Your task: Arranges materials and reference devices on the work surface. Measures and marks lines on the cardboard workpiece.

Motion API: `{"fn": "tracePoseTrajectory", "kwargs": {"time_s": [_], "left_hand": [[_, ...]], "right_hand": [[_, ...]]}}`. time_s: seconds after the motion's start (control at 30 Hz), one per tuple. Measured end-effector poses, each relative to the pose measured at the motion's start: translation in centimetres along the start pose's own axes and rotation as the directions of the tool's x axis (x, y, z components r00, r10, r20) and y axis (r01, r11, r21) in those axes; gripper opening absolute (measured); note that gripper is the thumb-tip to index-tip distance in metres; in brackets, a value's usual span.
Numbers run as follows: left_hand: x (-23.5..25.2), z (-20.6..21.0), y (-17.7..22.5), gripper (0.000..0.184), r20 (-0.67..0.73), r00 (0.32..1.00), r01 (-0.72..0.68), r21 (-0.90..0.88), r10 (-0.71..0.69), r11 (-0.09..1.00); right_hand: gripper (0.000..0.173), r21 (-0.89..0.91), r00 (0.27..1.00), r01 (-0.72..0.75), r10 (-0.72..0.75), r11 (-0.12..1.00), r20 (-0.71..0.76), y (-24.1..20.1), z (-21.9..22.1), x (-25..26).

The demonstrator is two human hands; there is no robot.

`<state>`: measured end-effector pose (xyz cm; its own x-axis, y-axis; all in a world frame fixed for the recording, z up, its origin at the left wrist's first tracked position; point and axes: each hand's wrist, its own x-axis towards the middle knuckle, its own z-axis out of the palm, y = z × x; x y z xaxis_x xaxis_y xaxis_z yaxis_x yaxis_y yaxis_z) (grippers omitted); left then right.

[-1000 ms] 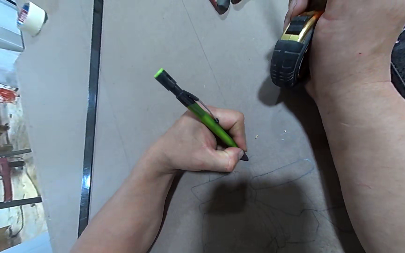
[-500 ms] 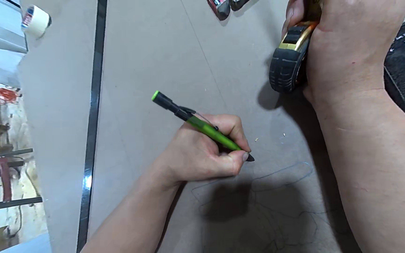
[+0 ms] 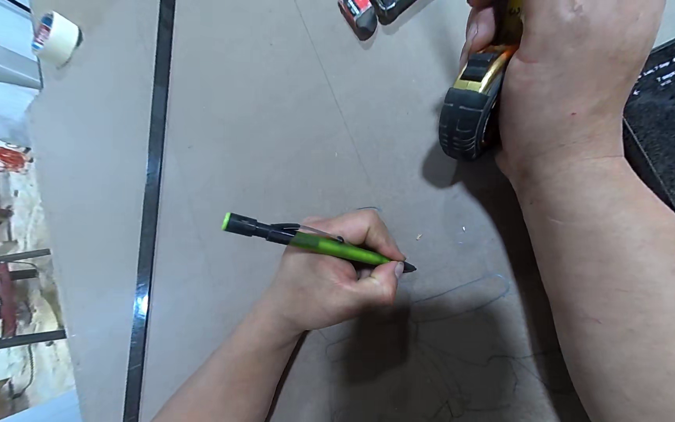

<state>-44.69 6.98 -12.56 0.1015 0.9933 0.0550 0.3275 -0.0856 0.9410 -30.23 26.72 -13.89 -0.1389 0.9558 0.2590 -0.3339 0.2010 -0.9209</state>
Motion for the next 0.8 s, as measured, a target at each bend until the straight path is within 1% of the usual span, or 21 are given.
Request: {"fn": "tracePoseTrajectory", "kwargs": {"time_s": [0.33,0.4,0.47,0.53,0.63,0.7,0.8], "left_hand": [[0.0,0.4,0.1,0.006,-0.046,0.999,0.007,0.026,-0.005,1.000],[-0.5,0.6,0.4,0.007,-0.096,0.995,0.027,-0.013,-0.028,1.000],[-1.6,1.5,1.1,0.008,-0.188,0.980,0.067,-0.014,-0.069,0.998],[-2.6,2.7,1.4,0.009,-0.261,0.962,0.096,0.062,-0.076,0.993],[-3.1,3.6,1.4,0.009,-0.336,0.940,0.112,0.125,-0.064,0.986],[-2.9,3.7,1.4,0.009,-0.363,0.929,0.123,0.131,-0.068,0.984],[-2.8,3.8,1.3,0.010,-0.369,0.925,0.130,0.092,-0.087,0.987]], "right_hand": [[0.032,-0.027,1.000,-0.008,0.008,1.000,0.004,0.1,-0.1,-0.1],[0.032,-0.011,1.000,0.002,-0.002,1.000,0.011,0.1,0.0,-0.1],[0.031,0.016,1.000,0.015,-0.015,1.000,0.022,0.1,0.3,0.1],[0.032,0.036,1.000,0.011,-0.011,0.999,0.017,0.0,0.3,0.2],[0.030,0.051,1.000,0.006,-0.006,0.999,0.012,0.0,0.1,0.2],[0.030,0.047,1.000,0.005,-0.005,0.999,0.009,0.0,0.3,0.2],[0.030,0.059,1.000,0.004,-0.003,0.998,-0.002,0.0,0.3,0.3]]}}
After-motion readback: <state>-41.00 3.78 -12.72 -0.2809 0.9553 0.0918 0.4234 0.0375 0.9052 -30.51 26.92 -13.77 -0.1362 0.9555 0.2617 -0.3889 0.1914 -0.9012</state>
